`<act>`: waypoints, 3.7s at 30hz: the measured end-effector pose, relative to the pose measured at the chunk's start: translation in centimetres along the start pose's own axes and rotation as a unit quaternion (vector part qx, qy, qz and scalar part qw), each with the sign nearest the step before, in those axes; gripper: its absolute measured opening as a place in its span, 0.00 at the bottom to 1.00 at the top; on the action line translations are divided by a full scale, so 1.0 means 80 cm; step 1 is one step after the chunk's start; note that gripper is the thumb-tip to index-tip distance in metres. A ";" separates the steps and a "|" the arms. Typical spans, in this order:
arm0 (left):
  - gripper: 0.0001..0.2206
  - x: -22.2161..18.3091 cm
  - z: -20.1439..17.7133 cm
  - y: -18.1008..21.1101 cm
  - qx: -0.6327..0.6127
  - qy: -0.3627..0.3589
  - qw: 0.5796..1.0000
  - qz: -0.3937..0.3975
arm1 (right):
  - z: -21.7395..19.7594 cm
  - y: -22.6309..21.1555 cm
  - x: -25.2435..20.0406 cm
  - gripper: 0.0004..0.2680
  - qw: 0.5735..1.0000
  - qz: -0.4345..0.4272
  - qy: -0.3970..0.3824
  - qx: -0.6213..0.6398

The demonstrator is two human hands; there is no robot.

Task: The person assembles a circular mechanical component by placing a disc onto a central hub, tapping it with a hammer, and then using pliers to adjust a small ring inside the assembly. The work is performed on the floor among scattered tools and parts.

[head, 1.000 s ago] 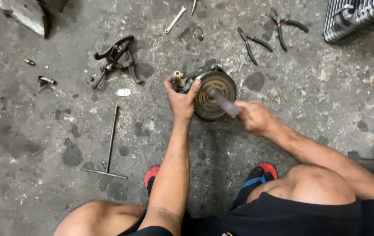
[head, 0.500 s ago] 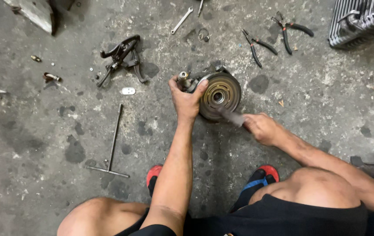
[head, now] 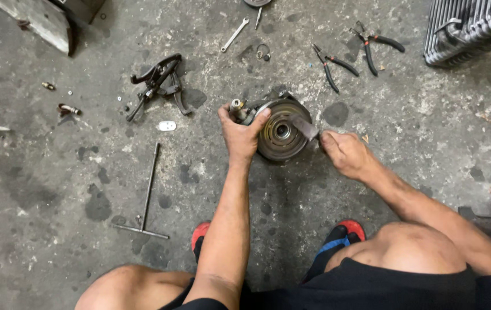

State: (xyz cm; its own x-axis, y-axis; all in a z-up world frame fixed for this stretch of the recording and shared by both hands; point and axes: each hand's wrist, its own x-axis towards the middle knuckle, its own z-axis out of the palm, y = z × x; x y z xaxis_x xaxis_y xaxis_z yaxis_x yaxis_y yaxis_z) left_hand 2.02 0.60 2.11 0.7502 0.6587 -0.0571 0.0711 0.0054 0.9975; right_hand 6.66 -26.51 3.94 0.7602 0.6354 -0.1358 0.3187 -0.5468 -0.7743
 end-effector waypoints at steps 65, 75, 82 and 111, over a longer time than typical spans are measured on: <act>0.13 0.046 0.024 -0.081 -0.178 -0.058 0.975 -0.123 | -0.056 -0.204 0.132 0.36 0.846 0.312 -0.208 -0.378; 0.14 0.047 0.026 -0.075 -0.176 -0.026 0.975 -0.130 | -0.059 0.045 -0.033 0.23 0.861 0.252 -0.200 -0.393; 0.15 0.048 0.018 -0.075 -0.166 -0.034 0.980 -0.104 | 0.005 0.162 -0.092 0.17 0.927 0.165 -0.044 -0.333; 0.12 0.103 0.047 -0.044 0.031 -0.026 0.981 -0.189 | -0.009 -0.034 0.107 0.24 0.976 0.187 -0.028 0.109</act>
State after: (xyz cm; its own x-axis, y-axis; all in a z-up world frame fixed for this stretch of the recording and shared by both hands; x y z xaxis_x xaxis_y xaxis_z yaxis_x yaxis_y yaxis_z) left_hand 10.43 3.14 -2.01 0.6942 0.5796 -0.4268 0.3893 0.1964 0.8999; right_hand 12.71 -19.97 5.32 0.7666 0.4451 -0.4628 -0.1074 -0.6216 -0.7759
